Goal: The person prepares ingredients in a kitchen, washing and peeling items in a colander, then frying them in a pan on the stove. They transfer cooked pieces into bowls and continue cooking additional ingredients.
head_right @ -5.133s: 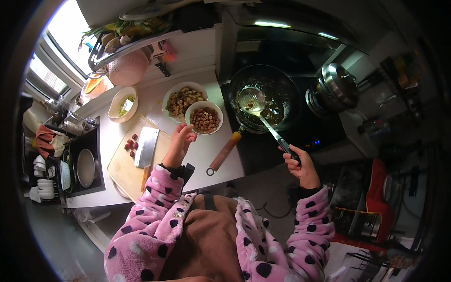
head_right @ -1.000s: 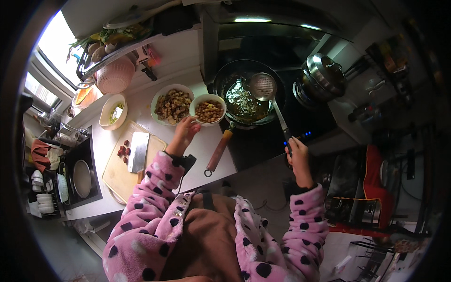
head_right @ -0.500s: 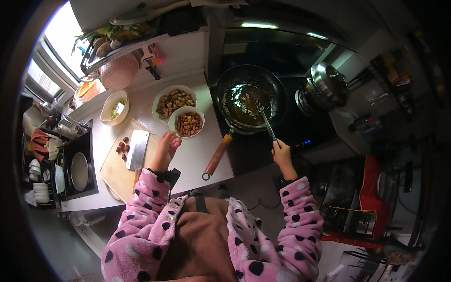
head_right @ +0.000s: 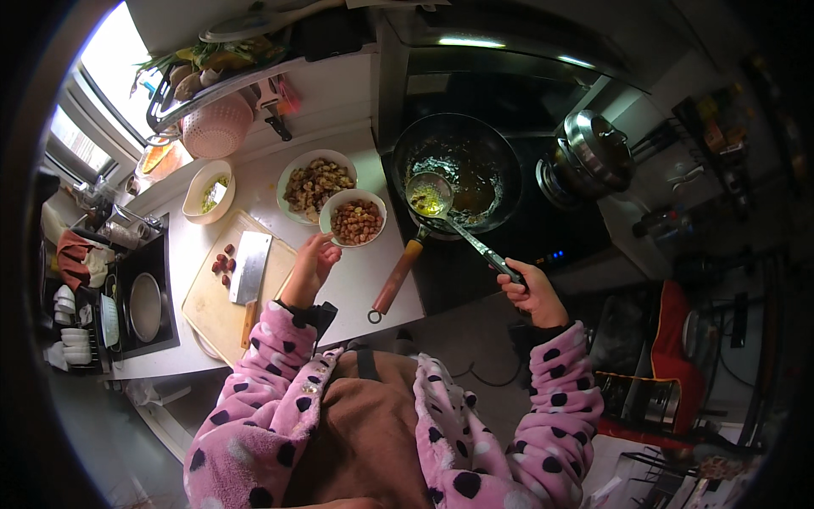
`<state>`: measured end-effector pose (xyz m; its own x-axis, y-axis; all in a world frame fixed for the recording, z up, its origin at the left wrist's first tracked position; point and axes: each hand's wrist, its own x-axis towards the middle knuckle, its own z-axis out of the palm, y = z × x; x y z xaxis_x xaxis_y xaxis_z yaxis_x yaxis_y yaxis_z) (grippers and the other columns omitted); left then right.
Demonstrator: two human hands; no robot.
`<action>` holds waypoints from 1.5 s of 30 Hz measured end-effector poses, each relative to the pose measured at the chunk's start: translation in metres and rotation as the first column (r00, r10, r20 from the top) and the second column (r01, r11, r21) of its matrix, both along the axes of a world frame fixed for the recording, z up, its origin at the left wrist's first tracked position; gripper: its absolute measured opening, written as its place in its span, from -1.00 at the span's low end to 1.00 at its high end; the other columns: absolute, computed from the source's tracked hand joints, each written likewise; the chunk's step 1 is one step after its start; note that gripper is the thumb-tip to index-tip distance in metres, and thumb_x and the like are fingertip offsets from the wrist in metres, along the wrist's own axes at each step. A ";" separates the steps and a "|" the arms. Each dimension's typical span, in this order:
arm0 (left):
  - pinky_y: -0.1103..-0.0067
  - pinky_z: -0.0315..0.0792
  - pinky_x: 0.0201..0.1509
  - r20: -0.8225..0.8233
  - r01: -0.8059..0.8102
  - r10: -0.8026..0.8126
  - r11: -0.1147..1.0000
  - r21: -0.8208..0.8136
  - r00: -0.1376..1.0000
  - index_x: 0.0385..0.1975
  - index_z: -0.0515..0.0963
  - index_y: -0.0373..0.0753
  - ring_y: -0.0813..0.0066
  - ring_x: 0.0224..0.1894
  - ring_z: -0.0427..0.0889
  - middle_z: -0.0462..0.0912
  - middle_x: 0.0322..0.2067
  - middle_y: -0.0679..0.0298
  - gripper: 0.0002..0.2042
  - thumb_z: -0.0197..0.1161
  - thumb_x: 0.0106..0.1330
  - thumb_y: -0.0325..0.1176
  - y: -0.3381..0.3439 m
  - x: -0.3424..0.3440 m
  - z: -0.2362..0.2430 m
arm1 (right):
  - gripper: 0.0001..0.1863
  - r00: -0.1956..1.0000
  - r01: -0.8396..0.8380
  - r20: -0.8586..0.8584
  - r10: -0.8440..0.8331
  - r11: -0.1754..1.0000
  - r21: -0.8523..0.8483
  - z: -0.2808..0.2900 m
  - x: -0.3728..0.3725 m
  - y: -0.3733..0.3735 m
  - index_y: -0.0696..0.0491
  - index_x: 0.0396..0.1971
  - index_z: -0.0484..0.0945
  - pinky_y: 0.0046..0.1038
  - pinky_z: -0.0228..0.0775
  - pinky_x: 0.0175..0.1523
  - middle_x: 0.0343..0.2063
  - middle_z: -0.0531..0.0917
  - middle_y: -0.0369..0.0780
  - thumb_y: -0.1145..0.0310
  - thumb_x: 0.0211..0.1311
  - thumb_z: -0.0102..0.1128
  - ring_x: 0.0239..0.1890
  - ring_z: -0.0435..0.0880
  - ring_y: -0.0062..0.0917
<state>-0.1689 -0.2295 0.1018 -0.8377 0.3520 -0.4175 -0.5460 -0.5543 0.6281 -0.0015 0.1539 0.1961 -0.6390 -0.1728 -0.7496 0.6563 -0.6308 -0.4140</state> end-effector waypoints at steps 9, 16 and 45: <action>0.68 0.44 -0.50 0.007 0.021 -0.021 1.000 -0.007 1.000 -0.13 0.24 -0.36 0.49 -0.57 0.54 0.48 -0.50 0.25 -0.64 0.22 0.14 -0.45 0.012 0.001 0.002 | -0.80 0.990 0.119 -0.118 -0.080 0.922 0.369 0.011 0.003 -0.021 0.07 -0.47 0.35 -0.75 -0.06 -0.78 -0.65 0.47 -0.24 0.26 0.26 -0.04 -0.84 0.21 -0.76; 0.68 0.44 -0.46 -0.011 0.069 -0.069 0.997 -0.043 0.998 -0.16 0.27 -0.36 0.47 -0.54 0.53 0.47 -0.52 0.24 -0.68 0.20 0.15 -0.44 0.018 -0.002 -0.001 | -0.80 0.990 0.130 -0.092 -0.109 0.955 0.267 0.015 0.008 -0.025 0.06 -0.49 0.33 -0.74 -0.06 -0.78 -0.65 0.46 -0.22 0.28 0.25 0.00 -0.85 0.19 -0.76; 0.74 0.40 -0.53 -0.091 0.143 -0.142 0.990 0.006 0.986 -0.12 0.33 -0.37 0.56 -0.57 0.52 0.49 -0.52 0.26 -0.66 0.19 0.17 -0.35 0.090 -0.048 -0.004 | -0.67 0.878 0.415 -0.471 -0.085 0.628 0.659 0.044 0.061 -0.070 0.15 -0.01 0.43 -0.80 0.00 -0.67 -0.63 0.43 -0.40 0.48 0.22 0.03 -0.74 0.25 -0.87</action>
